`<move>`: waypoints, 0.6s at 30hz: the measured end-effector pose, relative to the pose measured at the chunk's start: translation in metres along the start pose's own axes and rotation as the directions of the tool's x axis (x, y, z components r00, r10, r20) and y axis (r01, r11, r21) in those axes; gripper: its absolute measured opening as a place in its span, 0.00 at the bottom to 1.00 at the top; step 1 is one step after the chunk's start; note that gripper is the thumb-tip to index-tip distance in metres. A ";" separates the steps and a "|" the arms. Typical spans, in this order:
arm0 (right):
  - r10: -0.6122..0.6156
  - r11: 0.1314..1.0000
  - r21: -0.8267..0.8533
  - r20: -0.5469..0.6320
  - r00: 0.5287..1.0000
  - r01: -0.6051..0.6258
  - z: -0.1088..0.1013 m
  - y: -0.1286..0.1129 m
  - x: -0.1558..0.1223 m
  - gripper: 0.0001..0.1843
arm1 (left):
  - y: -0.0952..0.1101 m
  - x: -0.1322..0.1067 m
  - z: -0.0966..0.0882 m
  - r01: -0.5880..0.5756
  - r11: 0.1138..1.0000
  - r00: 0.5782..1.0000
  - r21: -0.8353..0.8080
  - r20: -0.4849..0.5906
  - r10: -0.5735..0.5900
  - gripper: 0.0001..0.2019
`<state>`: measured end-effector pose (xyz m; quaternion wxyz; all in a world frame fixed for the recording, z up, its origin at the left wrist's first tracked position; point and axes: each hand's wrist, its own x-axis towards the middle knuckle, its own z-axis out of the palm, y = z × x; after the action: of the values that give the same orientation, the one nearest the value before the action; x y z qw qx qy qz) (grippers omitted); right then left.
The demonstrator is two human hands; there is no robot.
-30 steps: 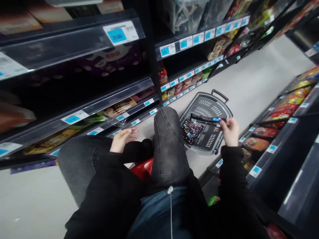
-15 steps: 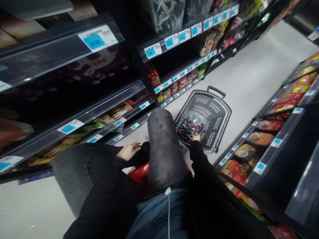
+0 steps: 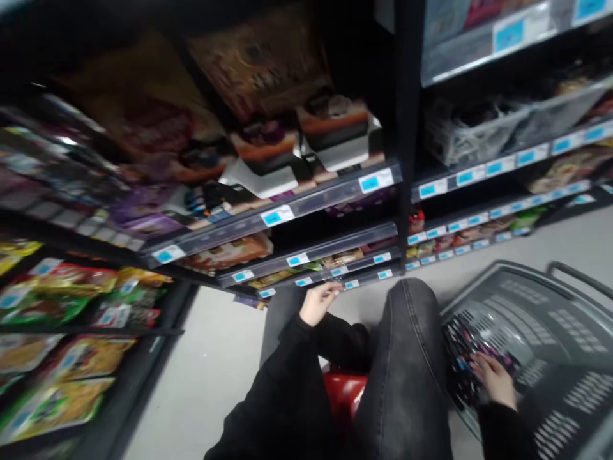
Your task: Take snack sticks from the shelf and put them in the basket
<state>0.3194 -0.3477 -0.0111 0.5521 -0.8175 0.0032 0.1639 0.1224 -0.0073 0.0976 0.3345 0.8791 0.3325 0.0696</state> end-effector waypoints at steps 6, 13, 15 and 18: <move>-0.178 0.947 -0.252 0.106 0.978 0.199 0.010 -0.022 -0.011 0.22 | 0.011 0.030 -0.186 -0.035 0.965 0.628 0.259 -0.746 0.223 0.14; -0.892 0.302 -0.143 0.307 0.333 0.942 0.084 -0.116 -0.100 0.11 | -0.014 0.097 -0.322 0.374 0.759 0.805 0.533 -0.593 0.020 0.23; -0.891 0.201 -0.151 0.383 0.245 0.968 0.105 -0.113 -0.110 0.08 | -0.021 0.114 -0.335 0.342 0.757 0.855 0.556 -0.519 -0.005 0.25; -0.790 0.178 -0.268 0.535 0.300 0.947 0.123 -0.099 -0.113 0.08 | -0.027 0.132 -0.343 0.337 0.750 0.887 0.569 -0.458 -0.051 0.27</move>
<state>0.1984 -0.2177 0.0678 0.2799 -0.7526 -0.5907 -0.0793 0.0907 0.2770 0.3303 -0.0548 0.8634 0.4910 0.1020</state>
